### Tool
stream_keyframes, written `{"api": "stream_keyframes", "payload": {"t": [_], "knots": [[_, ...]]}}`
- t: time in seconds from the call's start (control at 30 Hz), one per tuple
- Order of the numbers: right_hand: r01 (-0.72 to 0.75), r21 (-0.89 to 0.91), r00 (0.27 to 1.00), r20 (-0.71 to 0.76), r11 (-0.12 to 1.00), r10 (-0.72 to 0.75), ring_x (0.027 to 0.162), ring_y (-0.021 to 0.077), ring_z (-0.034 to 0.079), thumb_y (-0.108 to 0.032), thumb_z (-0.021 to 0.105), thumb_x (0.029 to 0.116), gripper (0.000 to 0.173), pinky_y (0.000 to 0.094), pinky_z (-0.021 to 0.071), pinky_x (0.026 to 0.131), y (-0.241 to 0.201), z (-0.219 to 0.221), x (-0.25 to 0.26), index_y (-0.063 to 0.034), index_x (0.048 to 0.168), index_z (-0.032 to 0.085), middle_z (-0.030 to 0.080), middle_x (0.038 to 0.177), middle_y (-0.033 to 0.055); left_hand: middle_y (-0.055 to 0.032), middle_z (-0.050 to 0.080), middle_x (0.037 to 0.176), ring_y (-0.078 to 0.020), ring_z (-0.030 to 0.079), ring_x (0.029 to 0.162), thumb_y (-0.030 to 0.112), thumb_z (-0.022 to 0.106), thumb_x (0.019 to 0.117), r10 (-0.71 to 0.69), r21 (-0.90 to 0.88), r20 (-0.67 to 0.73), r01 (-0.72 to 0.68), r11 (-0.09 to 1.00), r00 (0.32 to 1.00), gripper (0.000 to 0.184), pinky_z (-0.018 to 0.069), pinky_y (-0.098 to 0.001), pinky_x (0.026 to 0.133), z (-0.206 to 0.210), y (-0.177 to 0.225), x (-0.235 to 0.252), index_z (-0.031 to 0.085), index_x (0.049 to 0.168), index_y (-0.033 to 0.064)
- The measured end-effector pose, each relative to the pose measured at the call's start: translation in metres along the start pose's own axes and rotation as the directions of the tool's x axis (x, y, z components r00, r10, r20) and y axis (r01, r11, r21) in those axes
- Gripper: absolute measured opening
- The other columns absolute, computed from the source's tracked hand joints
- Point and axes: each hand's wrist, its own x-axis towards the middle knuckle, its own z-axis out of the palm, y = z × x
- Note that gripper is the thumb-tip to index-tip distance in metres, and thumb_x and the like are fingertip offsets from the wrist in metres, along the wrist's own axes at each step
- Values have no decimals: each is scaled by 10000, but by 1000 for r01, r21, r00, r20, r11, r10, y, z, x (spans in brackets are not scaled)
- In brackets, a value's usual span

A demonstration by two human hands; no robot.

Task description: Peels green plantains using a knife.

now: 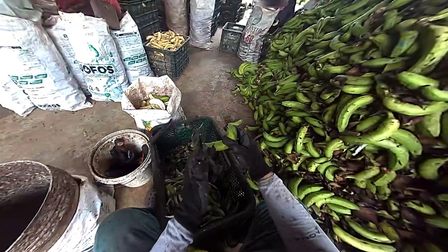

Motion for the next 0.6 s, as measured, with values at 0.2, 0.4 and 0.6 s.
{"api": "stream_keyframes", "payload": {"t": [0.2, 0.4, 0.6], "knots": [[-28, 422, 992, 126, 906, -28, 856, 128, 679, -232, 562, 973, 368, 285, 581, 746, -1, -17, 10, -104, 1318, 569, 702, 1007, 55, -24, 601, 843, -120, 595, 662, 495, 278, 1101, -528, 255, 46, 501, 827, 848, 559, 544, -291, 586, -38, -75, -17, 533, 1351, 65], [-59, 757, 998, 49, 650, 35, 726, 164, 672, -296, 454, 930, 269, 346, 587, 665, 36, -16, 12, -122, 1091, 581, 670, 824, 56, 7, 593, 810, -93, 585, 670, 357, 363, 1093, -381, 229, 145, 344, 911, 913, 425, 528, -252, 616, -17, -42, -12, 525, 1337, 48], [-65, 500, 998, 44, 864, 50, 691, 118, 621, -373, 476, 993, 392, 288, 561, 658, 34, -16, 10, -83, 1225, 601, 630, 813, 22, 29, 633, 915, -70, 607, 753, 544, 491, 1024, -327, 478, 126, 232, 847, 937, 554, 543, -272, 683, -9, -30, -15, 555, 1384, 127]]}}
